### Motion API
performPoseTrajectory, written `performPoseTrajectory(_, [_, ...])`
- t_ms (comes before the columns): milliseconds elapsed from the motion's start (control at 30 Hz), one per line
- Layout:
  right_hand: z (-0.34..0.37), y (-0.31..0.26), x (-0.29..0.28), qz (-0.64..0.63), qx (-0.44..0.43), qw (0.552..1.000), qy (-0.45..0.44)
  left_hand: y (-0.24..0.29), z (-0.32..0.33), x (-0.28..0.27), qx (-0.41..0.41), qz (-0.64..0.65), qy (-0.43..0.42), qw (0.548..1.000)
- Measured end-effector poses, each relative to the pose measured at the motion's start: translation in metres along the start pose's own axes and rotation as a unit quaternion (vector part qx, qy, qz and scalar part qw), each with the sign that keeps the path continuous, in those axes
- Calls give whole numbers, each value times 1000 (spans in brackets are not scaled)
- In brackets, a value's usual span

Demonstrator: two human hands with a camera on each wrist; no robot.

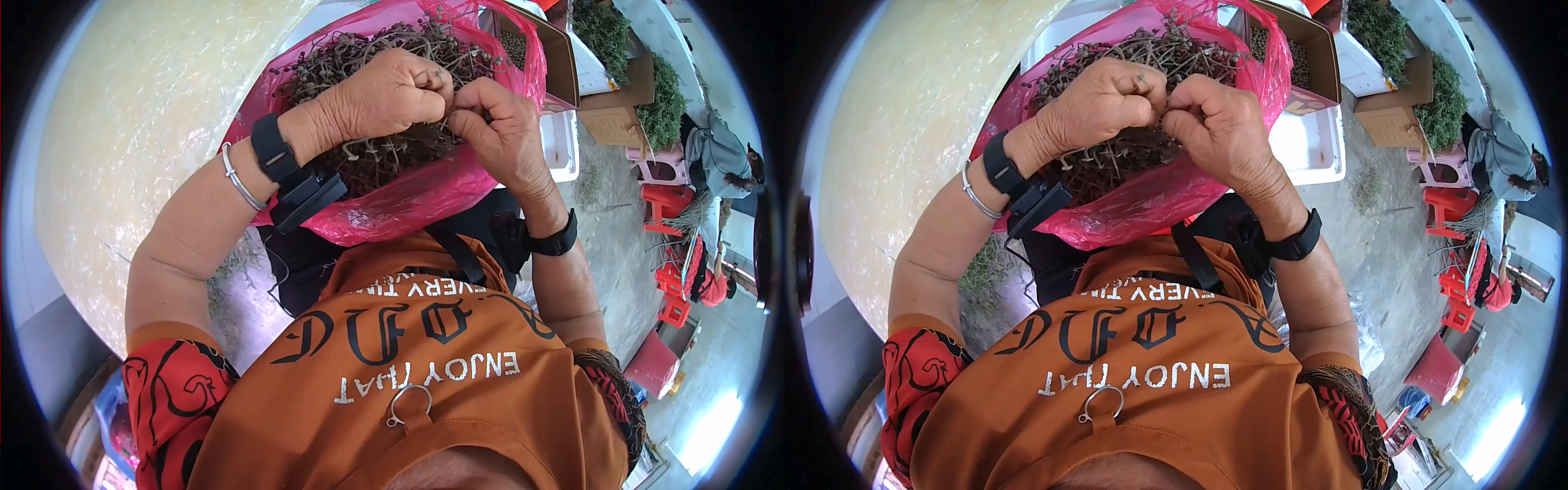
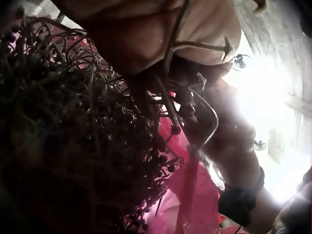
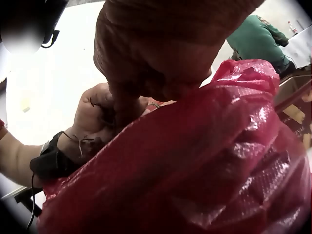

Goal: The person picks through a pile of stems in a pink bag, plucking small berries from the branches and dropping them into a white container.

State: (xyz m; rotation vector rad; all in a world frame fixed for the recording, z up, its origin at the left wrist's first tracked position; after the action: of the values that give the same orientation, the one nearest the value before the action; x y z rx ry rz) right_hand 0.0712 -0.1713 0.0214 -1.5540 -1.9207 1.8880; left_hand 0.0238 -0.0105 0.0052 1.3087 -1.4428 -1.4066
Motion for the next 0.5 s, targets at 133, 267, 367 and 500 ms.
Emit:
performPoseTrajectory(133, [0,-3,3,-30,-5,997,-69,6,-1,1,-16,-79,-52,995])
performPoseTrajectory(267, [-5,2,-6,-86,9,984,-158,5,-2,6,57,-170,-57,982])
performPoseTrajectory(367, [-14,4,-13,-120,-4,960,-253,8,-2,10,132,-223,-35,965])
performPoseTrajectory(500, [-16,8,-14,-168,45,949,-263,10,-1,16,214,-278,10,936])
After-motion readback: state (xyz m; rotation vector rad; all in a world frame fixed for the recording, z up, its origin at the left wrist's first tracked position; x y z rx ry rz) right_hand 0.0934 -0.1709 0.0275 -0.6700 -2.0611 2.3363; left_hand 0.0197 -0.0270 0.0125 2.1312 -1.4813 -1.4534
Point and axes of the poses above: each hand's wrist, its own z-axis away from the middle knuckle, its own x-axis out of the palm, y = z × x, the point moved 2 cm from there along -z, towards the middle knuckle
